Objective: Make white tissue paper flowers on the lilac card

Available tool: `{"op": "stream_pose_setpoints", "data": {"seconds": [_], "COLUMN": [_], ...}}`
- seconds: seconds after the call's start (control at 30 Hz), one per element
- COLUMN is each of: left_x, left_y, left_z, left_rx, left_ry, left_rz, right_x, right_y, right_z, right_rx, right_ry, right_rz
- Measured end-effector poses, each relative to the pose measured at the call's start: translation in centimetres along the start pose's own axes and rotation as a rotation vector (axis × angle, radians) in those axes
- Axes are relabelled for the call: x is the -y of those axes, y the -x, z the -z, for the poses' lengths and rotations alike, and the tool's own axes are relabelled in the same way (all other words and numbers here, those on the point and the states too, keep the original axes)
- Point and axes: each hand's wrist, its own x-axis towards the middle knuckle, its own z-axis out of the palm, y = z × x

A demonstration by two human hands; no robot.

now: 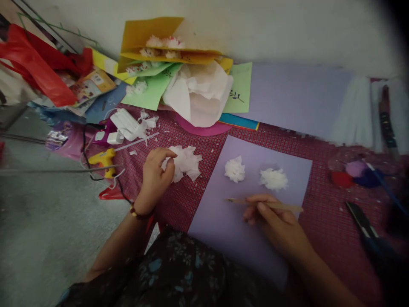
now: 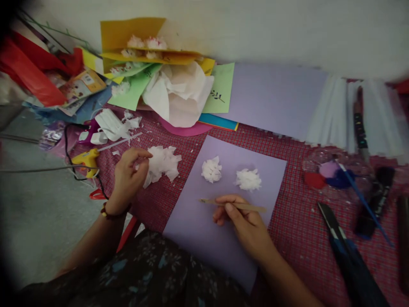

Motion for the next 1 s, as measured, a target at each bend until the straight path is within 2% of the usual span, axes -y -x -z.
{"op": "stream_pose_setpoints", "data": {"seconds": [0.07, 0.2, 0.27, 0.37, 0.4, 0.43, 0.5, 0.57, 0.6, 0.63, 0.67, 0.73, 0.8, 0.87, 1.0], "left_x": [-0.3, -0.1, -0.5, -2.5, -3.4, -4.3, -6.0, -7.2, -7.6, -7.9, -8.0, -7.9, -7.5, -7.1, -6.6], "left_y": [0.1, 0.1, -0.2, -1.3, -1.9, -2.7, -4.5, -6.1, -6.6, -6.9, -7.0, -6.8, -6.2, -5.8, -5.7], "left_z": [-0.1, -1.2, -1.1, 0.4, 1.0, 1.4, 1.1, -0.9, -2.3, -4.0, -5.7, -8.4, -10.1, -10.6, -10.4], "left_rx": [-0.016, 0.099, 0.109, 0.035, -0.009, -0.033, -0.127, -0.184, -0.186, -0.164, -0.158, -0.142, -0.070, -0.018, 0.042], "left_ry": [-0.018, -0.091, -0.012, 0.143, 0.163, 0.138, 0.057, 0.070, 0.101, 0.164, 0.205, 0.275, 0.303, 0.303, 0.305], "left_rz": [-0.018, 0.015, 0.001, -0.116, -0.203, -0.216, -0.426, -0.805, -0.900, -0.919, -0.897, -0.744, -0.640, -0.546, -0.393], "right_x": [-0.1, 0.0, 0.2, 0.6, 0.8, 1.0, 1.6, 2.4, 2.9, 3.4, 3.8, 4.6, 5.1, 5.2, 4.9], "right_y": [0.0, -0.1, -0.2, -0.2, -0.1, 0.0, 0.2, 0.5, 0.6, 0.7, 0.7, 0.4, -0.3, -1.2, -2.5], "right_z": [0.1, 0.2, 0.0, -0.4, -0.6, -0.7, -0.9, -0.8, -0.7, -0.4, -0.1, 0.6, 1.1, 1.4, 1.1], "right_rx": [0.011, 0.028, 0.033, 0.056, 0.068, 0.080, 0.103, 0.095, 0.062, 0.002, -0.081, -0.258, -0.353, -0.339, -0.202], "right_ry": [0.021, 0.042, 0.029, 0.044, 0.063, 0.086, 0.130, 0.178, 0.209, 0.240, 0.272, 0.325, 0.392, 0.507, 0.699], "right_rz": [-0.006, 0.002, 0.020, 0.062, 0.081, 0.102, 0.158, 0.220, 0.247, 0.270, 0.289, 0.329, 0.372, 0.404, 0.480]}}
